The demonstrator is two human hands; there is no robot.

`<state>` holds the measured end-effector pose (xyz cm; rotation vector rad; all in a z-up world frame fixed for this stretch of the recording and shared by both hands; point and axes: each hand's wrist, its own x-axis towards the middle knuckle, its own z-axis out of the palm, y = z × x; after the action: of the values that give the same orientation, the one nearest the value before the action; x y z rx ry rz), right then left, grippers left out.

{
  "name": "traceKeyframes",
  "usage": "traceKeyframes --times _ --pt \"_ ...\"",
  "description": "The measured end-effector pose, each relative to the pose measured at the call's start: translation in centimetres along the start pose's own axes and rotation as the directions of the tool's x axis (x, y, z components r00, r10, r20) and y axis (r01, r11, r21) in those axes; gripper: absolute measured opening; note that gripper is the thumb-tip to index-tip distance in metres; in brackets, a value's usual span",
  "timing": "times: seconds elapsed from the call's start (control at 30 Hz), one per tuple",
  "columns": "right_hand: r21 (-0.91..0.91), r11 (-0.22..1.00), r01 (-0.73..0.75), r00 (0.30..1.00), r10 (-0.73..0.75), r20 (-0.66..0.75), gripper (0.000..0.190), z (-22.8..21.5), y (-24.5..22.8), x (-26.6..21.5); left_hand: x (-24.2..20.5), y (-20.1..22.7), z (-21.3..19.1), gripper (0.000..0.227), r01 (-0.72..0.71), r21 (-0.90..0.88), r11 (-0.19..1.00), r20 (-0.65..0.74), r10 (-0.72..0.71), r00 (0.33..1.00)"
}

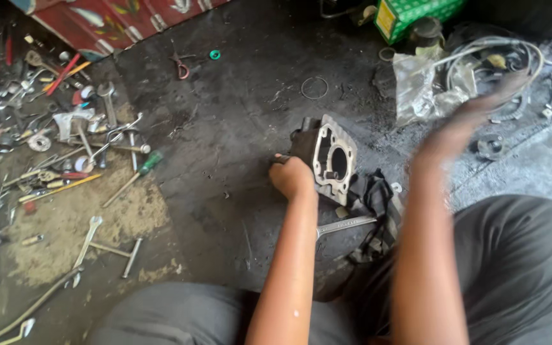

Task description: The person sits on the floor and cleans a metal engine cylinder block using a dark rag. They wipe the exterior surfaces and the inner bore of the cylinder, rotating the part to access different areas. The person also uses their fingers to wipe the inner edges of the cylinder bore.

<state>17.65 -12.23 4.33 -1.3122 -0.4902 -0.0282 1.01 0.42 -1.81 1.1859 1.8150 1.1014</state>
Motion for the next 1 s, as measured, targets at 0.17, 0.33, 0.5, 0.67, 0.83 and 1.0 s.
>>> traceKeyframes --times 0.17,0.33,0.5,0.67,0.83,1.0 --pt "-0.039 0.99 0.135 0.991 -0.135 -0.006 0.07 7.7 1.6 -6.9 1.7 0.1 -0.8 0.058 0.173 -0.092 0.981 0.232 -0.148 0.961" --pt "0.117 0.988 -0.098 0.979 0.117 -0.166 0.055 -3.3 -2.5 -1.3 1.3 -0.3 -1.0 0.055 0.101 -0.111 0.989 0.196 -0.078 0.978" --pt "-0.186 0.978 0.099 0.994 -0.086 0.073 0.036 -6.2 -10.0 3.6 0.3 1.8 -3.3 0.052 -0.257 -0.116 0.959 0.196 0.276 0.941" --pt "-0.47 0.627 0.621 0.59 0.02 0.807 0.032 -2.3 -9.0 -1.6 -0.5 3.5 -5.9 0.07 -0.434 -0.208 0.877 0.483 0.478 0.734" --pt "-0.47 0.751 0.464 0.575 0.149 0.805 0.045 0.8 -5.0 -7.9 0.2 2.8 -5.6 0.082 -0.511 -0.165 0.843 0.532 0.513 0.674" --pt "-0.499 0.788 0.361 0.641 0.179 0.746 0.045 2.1 -4.4 -8.4 0.3 2.2 -5.5 0.085 -0.536 -0.163 0.828 0.533 0.531 0.659"
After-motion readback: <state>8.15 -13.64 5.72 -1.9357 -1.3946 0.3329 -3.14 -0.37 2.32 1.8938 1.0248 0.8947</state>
